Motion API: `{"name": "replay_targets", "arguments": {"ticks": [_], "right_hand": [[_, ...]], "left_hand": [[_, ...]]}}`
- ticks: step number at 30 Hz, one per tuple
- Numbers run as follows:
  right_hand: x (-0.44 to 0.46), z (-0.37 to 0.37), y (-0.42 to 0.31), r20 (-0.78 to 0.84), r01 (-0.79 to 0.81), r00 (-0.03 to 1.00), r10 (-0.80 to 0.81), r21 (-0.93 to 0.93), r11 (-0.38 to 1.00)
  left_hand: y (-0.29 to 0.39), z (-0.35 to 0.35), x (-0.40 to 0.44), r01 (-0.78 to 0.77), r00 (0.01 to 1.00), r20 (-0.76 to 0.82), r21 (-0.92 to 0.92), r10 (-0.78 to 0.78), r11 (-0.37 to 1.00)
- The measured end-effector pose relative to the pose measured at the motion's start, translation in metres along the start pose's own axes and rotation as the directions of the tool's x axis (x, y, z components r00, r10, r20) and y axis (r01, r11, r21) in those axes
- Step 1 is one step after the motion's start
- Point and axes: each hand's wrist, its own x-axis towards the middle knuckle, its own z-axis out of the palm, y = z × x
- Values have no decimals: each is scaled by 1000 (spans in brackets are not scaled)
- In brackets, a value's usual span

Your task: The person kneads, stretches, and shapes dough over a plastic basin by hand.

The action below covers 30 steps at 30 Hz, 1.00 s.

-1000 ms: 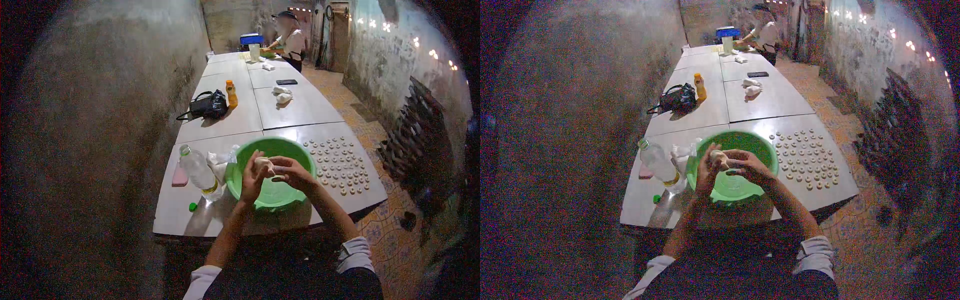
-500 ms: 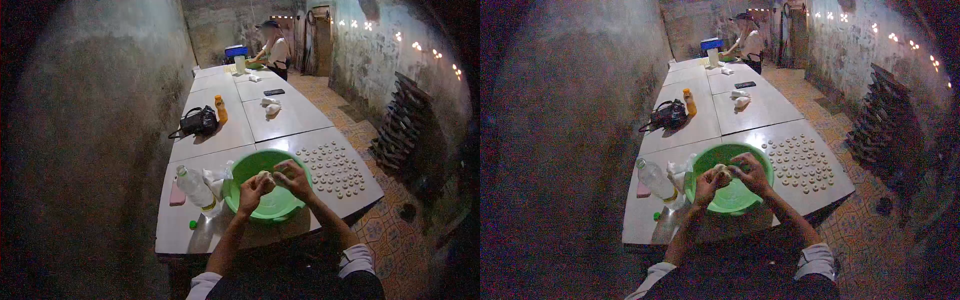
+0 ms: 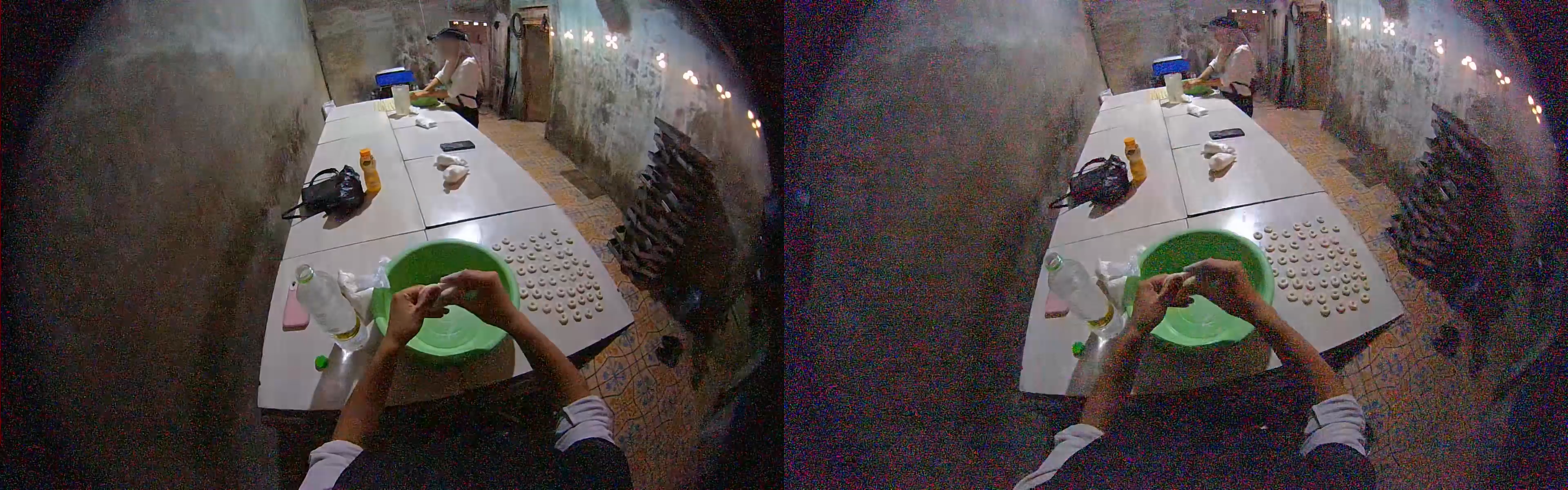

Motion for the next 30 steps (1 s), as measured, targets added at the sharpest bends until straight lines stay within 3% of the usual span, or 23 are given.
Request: {"name": "replay_targets", "arguments": {"ticks": [2, 4, 8, 10, 12, 13, 14, 16, 17, 18, 20, 22, 24, 26, 27, 30], "right_hand": [[-4, -1, 6, 6, -45, 999, 45, 105, 993], [-7, 0, 18, 39, -158, 987, 156, 408, 899], [-12, -6, 25, 87, -220, 975, 204, 502, 837], [-12, -2, 19, 45, -216, 974, 220, 464, 859], [-10, 10, 12, -325, -99, 939, 111, 51, 994], [-9, 12, 3, -308, -111, 951, 20, -282, 953], [-7, 21, 4, -324, 40, 932, -161, -351, 935], [-11, 39, -10, -281, 164, 921, -270, -350, 922], [-20, 49, -19, -314, 44, 944, -98, -175, 984], [-25, 45, -19, -200, 14, 979, -43, -146, 989], [-27, 34, -9, -113, -99, 987, 110, 92, 991], [-23, 20, -6, -96, -67, 992, 85, 176, 982], [-19, 12, -18, -140, -59, 988, 67, 60, 996], [-15, 17, -27, -115, 162, 974, -195, -245, 956], [-19, 23, -21, -49, 116, 990, -130, -219, 969], [-22, 23, -4, -59, 76, 994, -94, -246, 966]], "left_hand": [[-5, -3, 1, 30, 999, -11, -84, -31, 996], [-4, -6, 0, 66, 998, -16, -38, -67, 997], [2, -4, -6, 50, 997, -60, -25, -51, 998], [-11, -6, -4, 52, 998, -41, -30, -54, 998], [-24, 2, 0, 31, 996, -85, -78, -37, 996], [-20, 11, 1, 73, 994, -55, -264, -91, 962], [-22, 16, 4, 72, 995, -52, -263, -89, 962], [-26, 22, 8, 81, 994, -44, -250, -95, 965], [-23, 26, 4, 16, 996, -78, -284, -40, 959], [-28, 17, 3, 7, 999, -52, -179, -17, 984], [-29, 6, 3, -64, 996, 62, -60, 67, 996], [-30, 4, -3, 27, 999, 30, -147, -23, 989], [-25, 6, -3, 101, 995, 14, -232, -100, 967], [-21, 8, -6, 102, 994, 52, -217, -93, 971], [-17, 9, -7, 101, 994, 52, -216, -92, 971], [-2, 12, -9, 65, 996, 51, 42, -67, 997]]}}
